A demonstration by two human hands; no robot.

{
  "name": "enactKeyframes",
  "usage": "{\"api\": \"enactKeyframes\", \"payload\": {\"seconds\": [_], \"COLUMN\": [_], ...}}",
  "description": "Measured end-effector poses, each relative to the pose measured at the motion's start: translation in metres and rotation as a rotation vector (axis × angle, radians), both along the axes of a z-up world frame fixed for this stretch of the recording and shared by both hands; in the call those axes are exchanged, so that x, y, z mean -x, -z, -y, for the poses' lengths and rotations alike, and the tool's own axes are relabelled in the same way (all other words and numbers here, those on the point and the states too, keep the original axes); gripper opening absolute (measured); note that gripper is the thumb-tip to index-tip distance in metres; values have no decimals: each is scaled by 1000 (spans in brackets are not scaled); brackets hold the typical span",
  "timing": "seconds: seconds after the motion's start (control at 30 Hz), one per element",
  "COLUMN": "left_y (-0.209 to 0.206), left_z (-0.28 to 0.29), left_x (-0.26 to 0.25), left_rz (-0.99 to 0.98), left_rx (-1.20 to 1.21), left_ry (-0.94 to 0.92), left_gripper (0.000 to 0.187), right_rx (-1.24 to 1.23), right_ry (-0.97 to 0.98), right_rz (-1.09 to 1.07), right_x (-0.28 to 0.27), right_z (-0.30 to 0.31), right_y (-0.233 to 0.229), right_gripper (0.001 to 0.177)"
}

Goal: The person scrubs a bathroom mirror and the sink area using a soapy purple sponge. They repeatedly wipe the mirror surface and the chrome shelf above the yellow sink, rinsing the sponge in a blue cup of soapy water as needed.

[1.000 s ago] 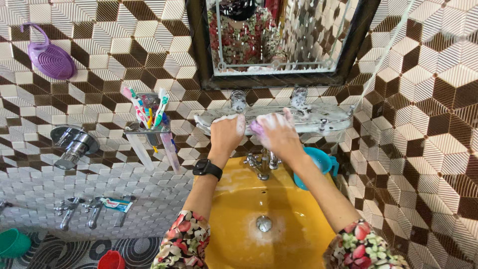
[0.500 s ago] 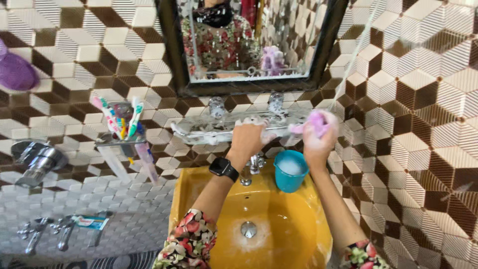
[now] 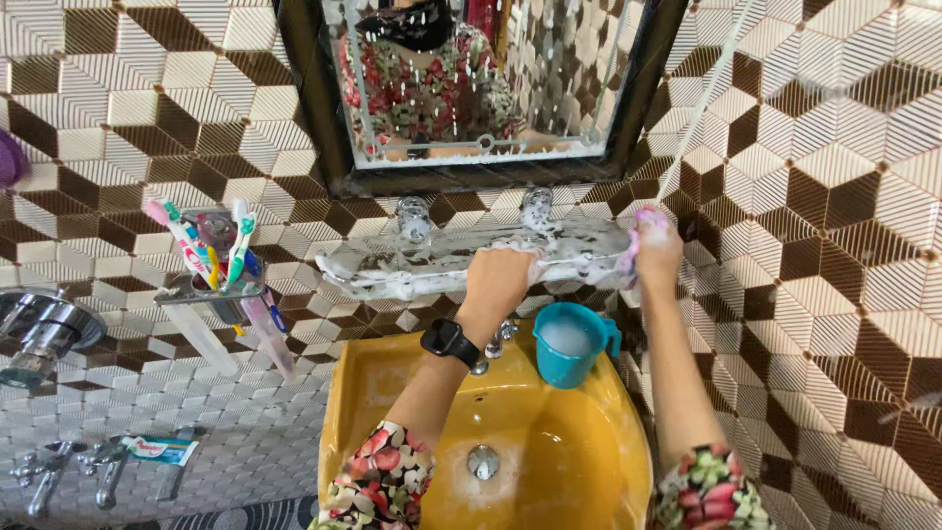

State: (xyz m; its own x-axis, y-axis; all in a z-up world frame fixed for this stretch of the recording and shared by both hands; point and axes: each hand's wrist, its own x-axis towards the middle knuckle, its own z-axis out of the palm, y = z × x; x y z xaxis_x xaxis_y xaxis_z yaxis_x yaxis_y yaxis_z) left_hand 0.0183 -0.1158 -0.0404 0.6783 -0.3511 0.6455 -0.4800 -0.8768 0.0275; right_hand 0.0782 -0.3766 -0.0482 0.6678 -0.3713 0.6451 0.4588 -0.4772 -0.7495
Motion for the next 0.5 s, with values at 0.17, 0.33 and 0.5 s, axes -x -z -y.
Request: {"api": "enactKeyframes", "payload": {"seconds": [0.17, 0.33, 0.5], "left_y": [3, 4, 0], "left_z": [6, 8, 8], "left_x": [-4, -5, 2], "left_rz": [11, 30, 1], "left_rx": [7, 15, 31], "left_ry": [-1, 1, -7], "left_gripper": [27, 25, 24], "right_rx": [-104, 104, 718], "right_ry": [23, 54, 297], "right_rz": [102, 104, 279], "right_x": [25, 20, 10], "right_z": [-43, -31, 4], "right_y": [27, 10, -24], "right_gripper": [37, 27, 21]}}
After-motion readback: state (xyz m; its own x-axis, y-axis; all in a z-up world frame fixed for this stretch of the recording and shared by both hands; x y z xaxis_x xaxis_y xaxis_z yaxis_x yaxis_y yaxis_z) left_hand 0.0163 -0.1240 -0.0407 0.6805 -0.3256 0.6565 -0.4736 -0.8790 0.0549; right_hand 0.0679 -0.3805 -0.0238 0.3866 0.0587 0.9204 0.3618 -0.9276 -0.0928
